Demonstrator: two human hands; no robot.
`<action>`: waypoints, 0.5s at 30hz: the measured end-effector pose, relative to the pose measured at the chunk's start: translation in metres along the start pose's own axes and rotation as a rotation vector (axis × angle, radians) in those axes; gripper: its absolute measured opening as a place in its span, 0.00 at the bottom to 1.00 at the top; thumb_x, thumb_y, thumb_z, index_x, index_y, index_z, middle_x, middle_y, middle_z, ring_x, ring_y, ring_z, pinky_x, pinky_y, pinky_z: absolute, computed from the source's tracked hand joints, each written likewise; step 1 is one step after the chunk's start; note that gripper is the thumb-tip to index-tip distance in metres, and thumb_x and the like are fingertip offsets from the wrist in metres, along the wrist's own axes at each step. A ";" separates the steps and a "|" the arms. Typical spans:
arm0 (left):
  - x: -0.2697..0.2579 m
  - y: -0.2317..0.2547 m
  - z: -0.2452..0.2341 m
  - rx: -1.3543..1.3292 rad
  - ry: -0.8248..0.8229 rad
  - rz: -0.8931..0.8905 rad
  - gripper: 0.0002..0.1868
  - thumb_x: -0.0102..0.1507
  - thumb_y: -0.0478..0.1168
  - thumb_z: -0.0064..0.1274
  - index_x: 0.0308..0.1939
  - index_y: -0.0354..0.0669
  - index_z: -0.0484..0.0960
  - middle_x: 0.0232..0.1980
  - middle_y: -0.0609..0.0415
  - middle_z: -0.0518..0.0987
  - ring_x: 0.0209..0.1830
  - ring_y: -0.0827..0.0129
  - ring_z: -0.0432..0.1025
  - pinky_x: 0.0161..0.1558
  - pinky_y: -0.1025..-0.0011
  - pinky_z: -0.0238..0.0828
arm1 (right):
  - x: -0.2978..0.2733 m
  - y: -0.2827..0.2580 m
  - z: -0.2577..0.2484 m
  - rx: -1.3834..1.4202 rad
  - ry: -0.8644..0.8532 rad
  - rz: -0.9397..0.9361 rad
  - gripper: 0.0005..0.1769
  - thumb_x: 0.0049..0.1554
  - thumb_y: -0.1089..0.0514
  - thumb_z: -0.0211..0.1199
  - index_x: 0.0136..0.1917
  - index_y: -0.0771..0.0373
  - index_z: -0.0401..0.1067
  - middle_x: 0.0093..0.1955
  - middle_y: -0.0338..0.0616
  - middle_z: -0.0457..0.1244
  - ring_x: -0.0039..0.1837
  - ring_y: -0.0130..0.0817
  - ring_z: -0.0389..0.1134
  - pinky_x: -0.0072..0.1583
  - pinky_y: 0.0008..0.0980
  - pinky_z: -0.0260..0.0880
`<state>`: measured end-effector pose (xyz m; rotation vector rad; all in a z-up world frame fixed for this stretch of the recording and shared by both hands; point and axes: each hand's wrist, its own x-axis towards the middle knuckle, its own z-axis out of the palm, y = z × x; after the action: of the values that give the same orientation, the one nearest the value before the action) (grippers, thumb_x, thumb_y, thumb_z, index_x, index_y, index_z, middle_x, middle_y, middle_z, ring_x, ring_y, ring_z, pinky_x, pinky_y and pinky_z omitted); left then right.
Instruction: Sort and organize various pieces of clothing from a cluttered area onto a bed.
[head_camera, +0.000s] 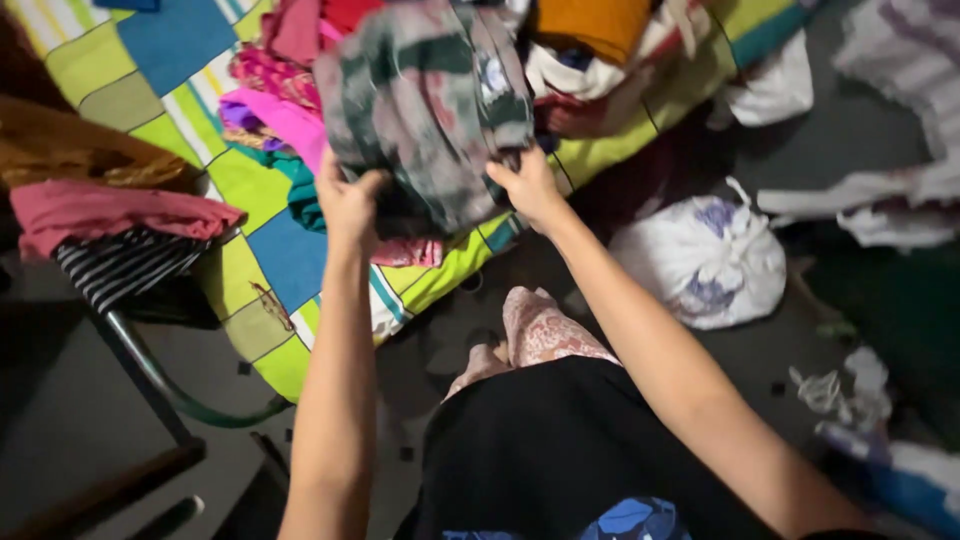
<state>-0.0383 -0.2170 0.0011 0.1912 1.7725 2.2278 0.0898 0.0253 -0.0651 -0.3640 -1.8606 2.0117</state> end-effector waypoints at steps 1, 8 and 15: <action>0.011 0.002 -0.005 -0.006 0.030 0.008 0.28 0.51 0.21 0.53 0.56 0.38 0.77 0.48 0.57 0.82 0.45 0.68 0.78 0.49 0.71 0.77 | 0.020 -0.002 0.008 -0.002 -0.032 0.001 0.19 0.57 0.65 0.67 0.60 0.64 0.68 0.53 0.34 0.62 0.56 0.25 0.63 0.61 0.30 0.66; 0.092 -0.007 -0.012 0.910 0.479 0.262 0.49 0.59 0.40 0.67 0.79 0.43 0.55 0.80 0.32 0.53 0.80 0.41 0.46 0.71 0.35 0.39 | 0.102 -0.059 0.046 -0.743 -0.119 -0.365 0.60 0.54 0.55 0.72 0.84 0.69 0.34 0.83 0.69 0.37 0.82 0.63 0.44 0.75 0.56 0.46; 0.075 -0.049 0.053 1.162 0.177 0.327 0.41 0.61 0.42 0.61 0.77 0.45 0.61 0.83 0.40 0.52 0.83 0.37 0.42 0.75 0.33 0.36 | 0.072 -0.061 0.013 -1.052 -0.045 -0.320 0.52 0.55 0.57 0.67 0.84 0.67 0.43 0.86 0.61 0.36 0.85 0.62 0.39 0.81 0.57 0.40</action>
<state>-0.0878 -0.1353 -0.0392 0.5424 3.0887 1.0836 0.0258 0.0485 0.0008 -0.2475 -2.6551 0.7107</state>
